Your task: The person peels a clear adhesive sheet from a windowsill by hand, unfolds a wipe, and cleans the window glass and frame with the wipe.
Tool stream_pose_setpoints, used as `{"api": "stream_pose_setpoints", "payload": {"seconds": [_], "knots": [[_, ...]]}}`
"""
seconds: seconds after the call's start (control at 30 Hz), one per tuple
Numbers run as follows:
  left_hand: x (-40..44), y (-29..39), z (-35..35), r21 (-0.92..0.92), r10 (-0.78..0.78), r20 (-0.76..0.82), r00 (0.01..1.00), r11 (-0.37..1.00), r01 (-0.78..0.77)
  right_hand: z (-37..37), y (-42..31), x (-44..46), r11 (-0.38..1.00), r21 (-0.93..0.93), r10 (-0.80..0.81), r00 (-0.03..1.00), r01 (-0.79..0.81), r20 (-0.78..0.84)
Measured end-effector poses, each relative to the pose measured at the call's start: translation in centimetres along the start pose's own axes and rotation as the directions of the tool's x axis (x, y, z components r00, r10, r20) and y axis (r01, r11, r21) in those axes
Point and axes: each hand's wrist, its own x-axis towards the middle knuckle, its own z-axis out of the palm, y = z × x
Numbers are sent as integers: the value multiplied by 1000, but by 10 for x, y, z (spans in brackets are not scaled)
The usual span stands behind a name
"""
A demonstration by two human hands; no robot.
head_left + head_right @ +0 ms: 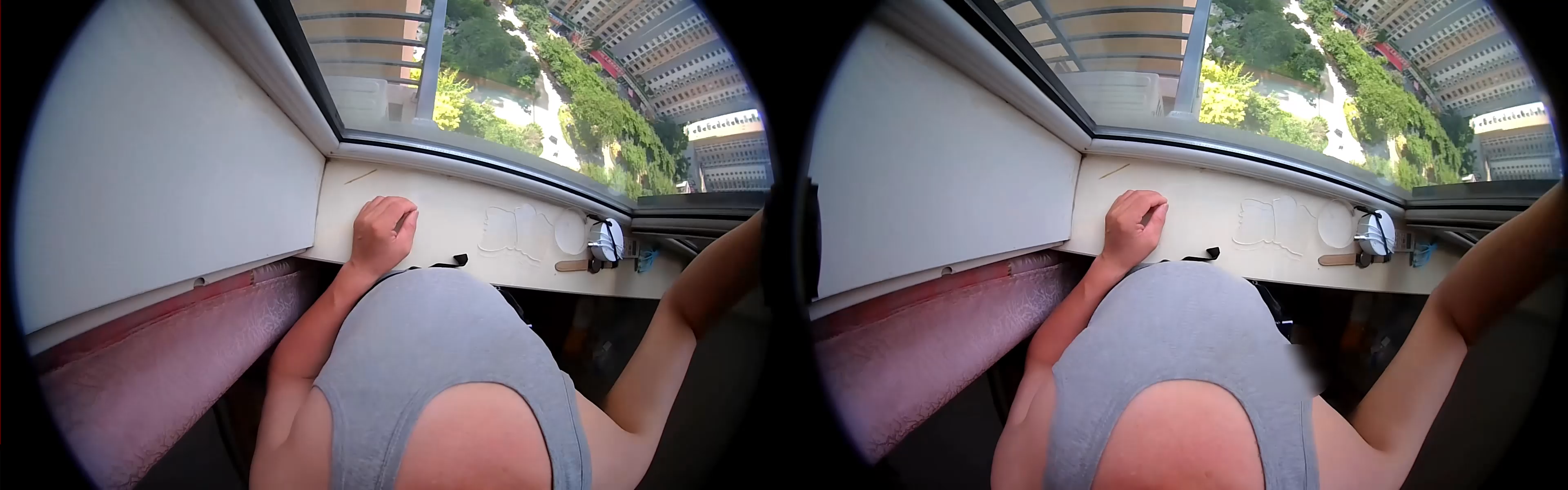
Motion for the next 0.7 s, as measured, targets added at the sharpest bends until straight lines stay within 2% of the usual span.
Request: {"api": "stream_pose_setpoints", "payload": {"seconds": [0.13,0.17,0.23,0.27,0.3,0.37,0.4,0.43,0.47,0.5,0.53,0.57,0.6,0.63,0.67,0.7], "knots": [[-2,1,0,-6,-1,4,1000,1000,1,43,-22,-38,949,-129,-293,956,287,-32],[-1,0,2,11,5,-1,1000,1000,-5,47,-55,-62,946,-132,-302,953,297,-22],[-3,0,6,-11,5,-17,1000,1000,-5,54,-135,-139,914,-63,-355,866,400,352],[-3,-1,6,-12,6,-15,1000,1000,-6,59,-140,-163,902,19,-409,840,432,357],[-1,-2,4,-8,7,-14,1000,1000,-7,67,-142,-173,883,101,-462,814,457,353],[1,-1,0,-8,6,-3,1000,1000,-6,52,-108,-145,850,115,-518,779,513,354],[-1,0,0,-20,-2,14,1000,1000,2,38,-84,-116,849,37,-504,785,528,361],[-1,0,-1,-16,-12,9,1000,1000,12,19,-43,-97,922,48,-357,798,384,485],[1,0,0,-8,7,-2,1000,1000,-7,35,-29,-45,873,30,-480,847,487,229],[0,0,1,-2,25,-9,1000,1000,-25,53,-29,-10,820,-18,-572,819,572,-37],[-2,0,1,-7,17,-4,1000,1000,-17,58,-43,-13,821,-11,-570,821,570,-30],[-2,-1,1,-6,12,0,1000,1000,-12,60,-58,-23,941,-65,-331,944,331,9],[-1,-1,1,-3,12,1,1000,1000,-12,62,-76,-34,989,-131,-69,997,72,25],[1,-1,2,-3,18,-3,1000,1000,-18,68,-98,-42,962,-195,195,981,-189,13],[0,0,2,-11,14,2,1000,1000,-14,80,-147,-43,984,-177,-16,998,28,66],[0,0,0,-15,5,4,1000,1000,-5,90,-187,-49,960,-145,-227,968,242,110]]}}
